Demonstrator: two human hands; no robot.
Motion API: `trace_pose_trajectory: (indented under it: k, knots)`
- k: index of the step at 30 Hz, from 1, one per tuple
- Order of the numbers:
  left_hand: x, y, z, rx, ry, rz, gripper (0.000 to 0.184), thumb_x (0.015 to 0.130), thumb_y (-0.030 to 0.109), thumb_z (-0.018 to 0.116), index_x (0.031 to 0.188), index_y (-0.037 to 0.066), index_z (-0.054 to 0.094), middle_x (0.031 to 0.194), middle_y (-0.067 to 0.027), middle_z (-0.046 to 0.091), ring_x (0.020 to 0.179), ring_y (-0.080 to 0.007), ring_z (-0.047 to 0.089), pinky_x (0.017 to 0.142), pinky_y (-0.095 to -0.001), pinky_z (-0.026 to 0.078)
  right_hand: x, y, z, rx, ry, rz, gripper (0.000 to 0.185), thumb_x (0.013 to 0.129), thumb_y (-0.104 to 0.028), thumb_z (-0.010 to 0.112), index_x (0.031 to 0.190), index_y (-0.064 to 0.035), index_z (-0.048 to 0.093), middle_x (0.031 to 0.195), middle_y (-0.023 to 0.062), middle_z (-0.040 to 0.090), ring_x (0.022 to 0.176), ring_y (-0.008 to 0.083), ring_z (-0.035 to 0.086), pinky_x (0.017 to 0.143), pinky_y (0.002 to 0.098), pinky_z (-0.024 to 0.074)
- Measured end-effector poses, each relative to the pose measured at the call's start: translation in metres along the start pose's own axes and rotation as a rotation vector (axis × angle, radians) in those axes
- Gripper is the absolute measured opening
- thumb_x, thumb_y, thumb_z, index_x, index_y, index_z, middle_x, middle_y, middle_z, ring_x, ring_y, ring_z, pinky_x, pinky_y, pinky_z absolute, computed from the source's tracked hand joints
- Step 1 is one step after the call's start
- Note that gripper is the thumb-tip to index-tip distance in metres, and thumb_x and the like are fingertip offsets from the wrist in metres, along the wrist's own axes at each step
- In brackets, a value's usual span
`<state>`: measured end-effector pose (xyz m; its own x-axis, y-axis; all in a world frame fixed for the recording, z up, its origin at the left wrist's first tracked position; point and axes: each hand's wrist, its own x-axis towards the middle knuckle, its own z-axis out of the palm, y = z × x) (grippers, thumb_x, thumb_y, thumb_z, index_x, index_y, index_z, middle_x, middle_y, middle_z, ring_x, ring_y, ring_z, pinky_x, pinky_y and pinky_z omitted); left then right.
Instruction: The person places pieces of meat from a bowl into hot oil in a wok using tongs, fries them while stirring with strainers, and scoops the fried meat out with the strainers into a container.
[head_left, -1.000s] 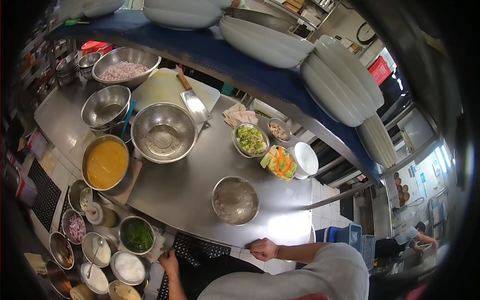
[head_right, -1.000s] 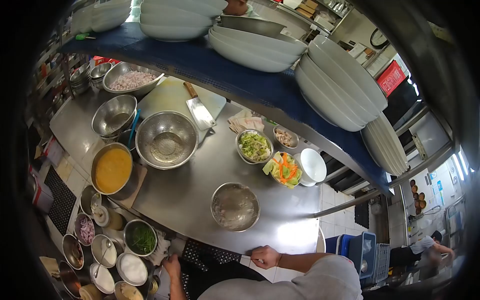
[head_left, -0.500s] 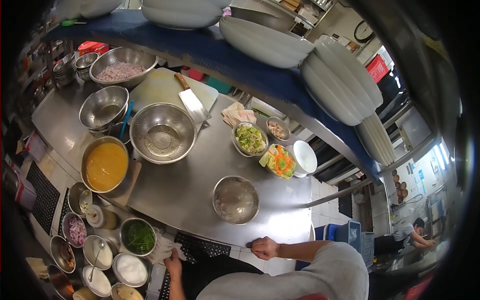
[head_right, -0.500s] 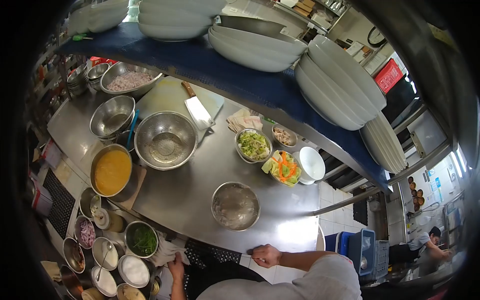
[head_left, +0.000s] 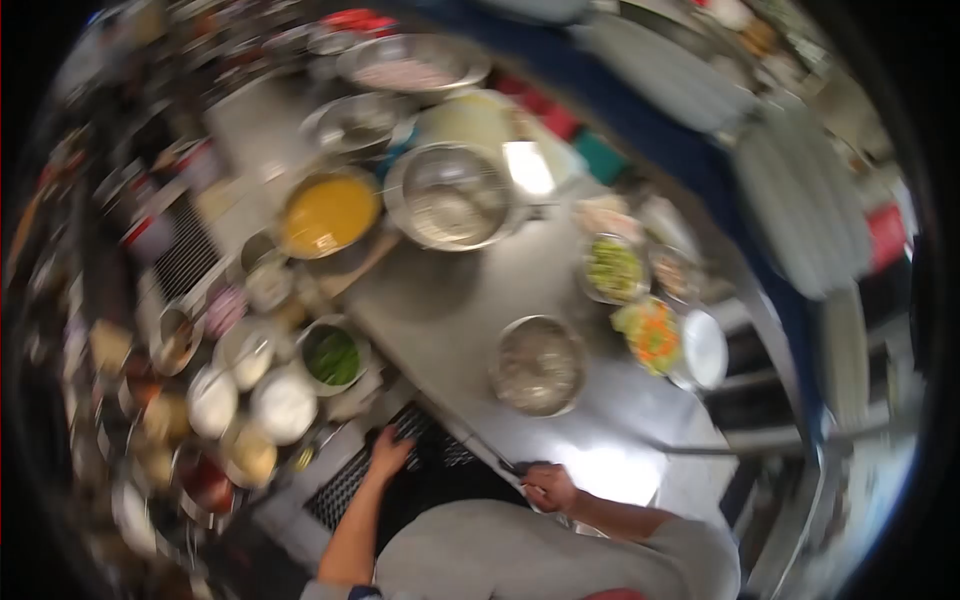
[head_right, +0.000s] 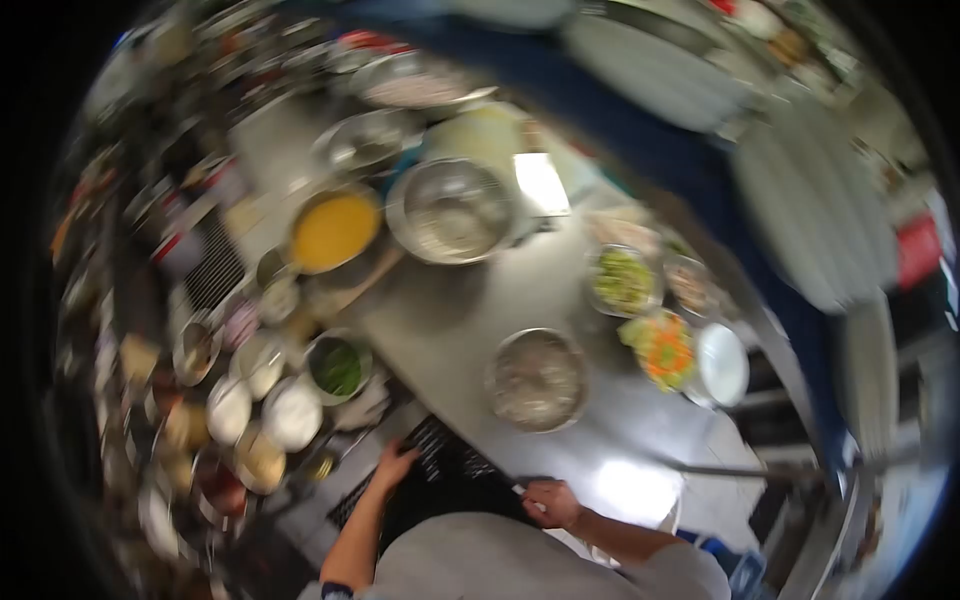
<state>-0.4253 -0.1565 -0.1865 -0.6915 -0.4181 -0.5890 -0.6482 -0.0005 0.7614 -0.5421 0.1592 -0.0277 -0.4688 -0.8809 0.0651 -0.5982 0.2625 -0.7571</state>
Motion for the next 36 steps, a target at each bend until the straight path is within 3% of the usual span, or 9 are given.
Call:
trace_pose_trajectory:
  k: [2, 6, 13, 17, 22, 23, 29, 33, 36]
  knots:
    - [-0.028, 0.005, -0.005, 0.056, -0.11, 0.073, 0.051, 0.079, 0.032, 0.065, 0.119, 0.001, 0.056, 0.111, -0.0179, 0.063, 0.104, -0.0267, 0.061, 0.089, -0.0362, 0.047, -0.006, 0.012, 0.008, -0.005, 0.033, -0.029, 0.003, 0.077, -0.006, 0.058, 0.076, -0.0043, 0.061, 0.067, 0.0112, 0.056, 0.054, 0.0292, 0.054, 0.049, 0.0361, 0.0456]
    - [-0.079, -0.022, -0.004, 0.187, -0.024, 0.14, 0.042, 0.078, 0.029, 0.065, 0.11, 0.003, 0.061, 0.102, -0.016, 0.066, 0.097, -0.0297, 0.063, 0.086, -0.0378, 0.049, 0.006, 0.012, 0.015, 0.122, 0.054, -0.002, 0.009, 0.078, -0.002, 0.057, 0.07, -0.0007, 0.059, 0.059, 0.0128, 0.052, 0.05, 0.029, 0.051, 0.047, 0.0357, 0.0391]
    - [-0.138, -0.064, -0.024, 0.192, 0.191, 0.067, 0.035, 0.075, 0.026, 0.066, 0.101, 0.002, 0.063, 0.098, -0.0164, 0.066, 0.093, -0.0297, 0.063, 0.082, -0.0374, 0.05, 0.138, -0.1, 0.022, 0.305, -0.254, -0.232, 0.007, 0.081, -0.004, 0.061, 0.083, 0.0021, 0.062, 0.069, 0.0091, 0.058, 0.057, 0.0135, 0.053, 0.052, 0.0266, 0.0412]
    - [-0.169, -0.063, -0.043, 0.137, 0.234, 0.055, 0.037, 0.079, 0.025, 0.065, 0.107, 0.0, 0.059, 0.099, -0.0145, 0.065, 0.092, -0.0253, 0.063, 0.082, -0.034, 0.05, 0.193, -0.188, 0.058, 0.37, -0.427, -0.362, 0.012, 0.083, -0.005, 0.063, 0.093, 0.0022, 0.063, 0.07, 0.003, 0.056, 0.058, 0.0076, 0.051, 0.054, 0.022, 0.0414]
    - [-0.235, -0.069, -0.075, -0.104, 0.482, 0.172, 0.037, 0.078, 0.022, 0.064, 0.107, 0.001, 0.059, 0.101, -0.0145, 0.065, 0.09, -0.026, 0.063, 0.08, -0.0349, 0.049, 0.196, -0.268, 0.129, 0.567, -0.837, -0.375, 0.016, 0.085, -0.008, 0.063, 0.098, 0.0011, 0.063, 0.081, 0.0027, 0.062, 0.068, 0.0063, 0.054, 0.061, 0.021, 0.044]
    - [-0.25, -0.074, -0.081, -0.15, 0.515, 0.175, 0.037, 0.079, 0.022, 0.063, 0.108, 0.0, 0.059, 0.102, -0.0146, 0.065, 0.09, -0.0254, 0.063, 0.08, -0.0351, 0.049, 0.197, -0.271, 0.153, 0.505, -0.878, -0.46, 0.017, 0.086, -0.009, 0.063, 0.099, 0.0012, 0.063, 0.079, 0.0025, 0.062, 0.067, 0.006, 0.054, 0.06, 0.0206, 0.0438]
    - [-0.372, -0.126, -0.118, -0.197, 0.772, 0.132, 0.037, 0.083, 0.021, 0.06, 0.113, 0.001, 0.057, 0.107, -0.0151, 0.064, 0.095, -0.022, 0.063, 0.082, -0.0335, 0.049, 0.202, -0.328, 0.289, 0.576, -1.272, -0.29, 0.025, 0.091, -0.014, 0.056, 0.112, -0.0017, 0.057, 0.074, 0.0008, 0.06, 0.058, 0.0042, 0.05, 0.048, 0.019, 0.0404]
    - [-0.451, -0.167, -0.131, -0.415, 1.022, 0.076, 0.034, 0.084, 0.018, 0.06, 0.114, 0.0, 0.057, 0.105, -0.0138, 0.065, 0.09, -0.0192, 0.064, 0.079, -0.0315, 0.05, 0.233, -0.408, 0.355, 0.797, -1.139, -0.205, 0.033, 0.094, -0.029, 0.054, 0.116, -0.0046, 0.054, 0.077, 0.006, 0.062, 0.058, 0.0095, 0.055, 0.048, 0.0212, 0.044]
    - [-0.52, -0.176, -0.129, -0.431, 1.275, 0.015, 0.03, 0.088, 0.014, 0.058, 0.116, 0.003, 0.056, 0.1, -0.0102, 0.066, 0.089, -0.0161, 0.063, 0.081, -0.0298, 0.05, 0.3, -0.459, 0.436, 1.101, -1.191, -0.11, 0.055, 0.095, -0.043, 0.047, 0.125, 0.0025, 0.043, 0.096, 0.0151, 0.063, 0.079, 0.0202, 0.063, 0.059, 0.0283, 0.0492]
